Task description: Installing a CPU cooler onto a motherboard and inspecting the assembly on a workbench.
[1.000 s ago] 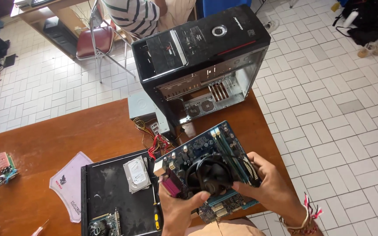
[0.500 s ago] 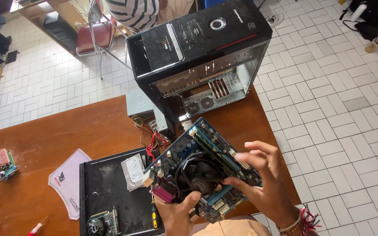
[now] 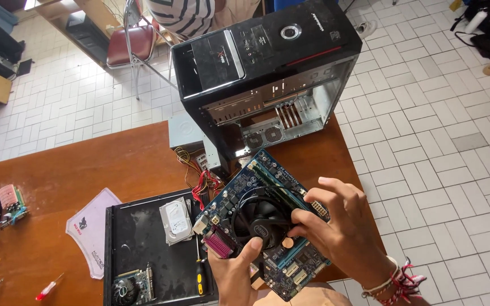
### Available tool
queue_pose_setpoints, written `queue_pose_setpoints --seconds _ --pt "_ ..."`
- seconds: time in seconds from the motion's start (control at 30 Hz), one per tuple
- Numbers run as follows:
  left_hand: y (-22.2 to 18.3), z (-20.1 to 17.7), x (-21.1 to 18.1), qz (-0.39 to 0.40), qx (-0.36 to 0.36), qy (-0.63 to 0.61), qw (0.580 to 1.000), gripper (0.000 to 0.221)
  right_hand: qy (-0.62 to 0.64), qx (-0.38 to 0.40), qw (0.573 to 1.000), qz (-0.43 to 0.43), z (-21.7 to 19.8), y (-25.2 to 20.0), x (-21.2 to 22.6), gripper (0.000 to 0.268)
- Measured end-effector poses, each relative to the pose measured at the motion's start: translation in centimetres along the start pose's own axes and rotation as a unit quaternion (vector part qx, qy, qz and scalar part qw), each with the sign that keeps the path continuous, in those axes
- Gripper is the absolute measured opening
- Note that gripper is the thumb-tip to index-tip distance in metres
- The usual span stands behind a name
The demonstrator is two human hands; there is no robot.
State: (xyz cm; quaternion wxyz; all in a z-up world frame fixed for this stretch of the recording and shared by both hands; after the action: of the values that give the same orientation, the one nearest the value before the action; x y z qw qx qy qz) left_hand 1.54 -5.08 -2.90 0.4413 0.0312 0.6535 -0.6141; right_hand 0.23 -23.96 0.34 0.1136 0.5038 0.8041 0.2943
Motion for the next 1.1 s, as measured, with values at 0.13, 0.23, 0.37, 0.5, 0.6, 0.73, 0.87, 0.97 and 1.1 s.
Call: queue_pose_setpoints --seconds 0.13,0.23,0.37,0.5,0.6,0.73,0.87,0.97,1.1 --pt "0.6 -0.1 0.7 0.034 -0.019 0.012 0.999 0.109 -0.006 -0.002 0.999 -0.047 0.3 0.2 -0.6 0.028" --pt "0.2 0.3 0.6 0.025 -0.018 -0.007 1.0 0.104 0.013 -0.005 0.999 -0.047 0.5 -0.3 -0.6 0.028" --pt "-0.3 0.7 0.4 0.009 -0.017 -0.053 0.998 0.094 0.053 -0.011 0.997 -0.057 0.9 -0.5 -0.5 0.027" --pt "-0.3 0.7 0.2 0.016 -0.024 -0.059 0.998 0.092 0.073 0.002 0.996 -0.058 1.0 -0.8 -0.4 0.025" --pt "-0.6 0.8 -0.4 0.032 -0.031 -0.045 0.998 0.094 0.075 0.016 0.996 -0.056 1.0 -0.5 -0.4 0.024" --pt "-1.0 0.8 -0.5 0.034 -0.024 -0.056 0.998 0.091 0.079 0.012 0.995 -0.055 0.3 0.1 -0.1 0.023" --pt "-1.0 0.8 -0.5 0.04 -0.016 -0.07 0.997 0.089 0.082 0.005 0.995 -0.057 0.3 0.5 0.3 0.022" --pt "-1.3 1.0 -0.8 0.047 -0.006 -0.08 0.996 0.087 0.082 -0.005 0.995 -0.059 0.8 0.4 0.5 0.021" --pt "-2.0 1.2 -1.3 0.052 -0.002 -0.094 0.994 0.085 0.089 -0.009 0.994 -0.062 1.3 0.1 1.0 0.021"
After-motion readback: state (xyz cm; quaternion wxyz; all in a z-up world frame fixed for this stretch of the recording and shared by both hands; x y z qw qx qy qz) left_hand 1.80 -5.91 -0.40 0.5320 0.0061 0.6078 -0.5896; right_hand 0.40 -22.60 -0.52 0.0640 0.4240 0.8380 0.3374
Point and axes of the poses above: each hand's wrist, its own y-axis towards the middle knuckle, its own z-axis out of the palm, x = y × z, the point moved 4 cm from there along y, towards the middle knuckle, and after that the axes turned 5 degrees about -z, right-handed, at the moved point
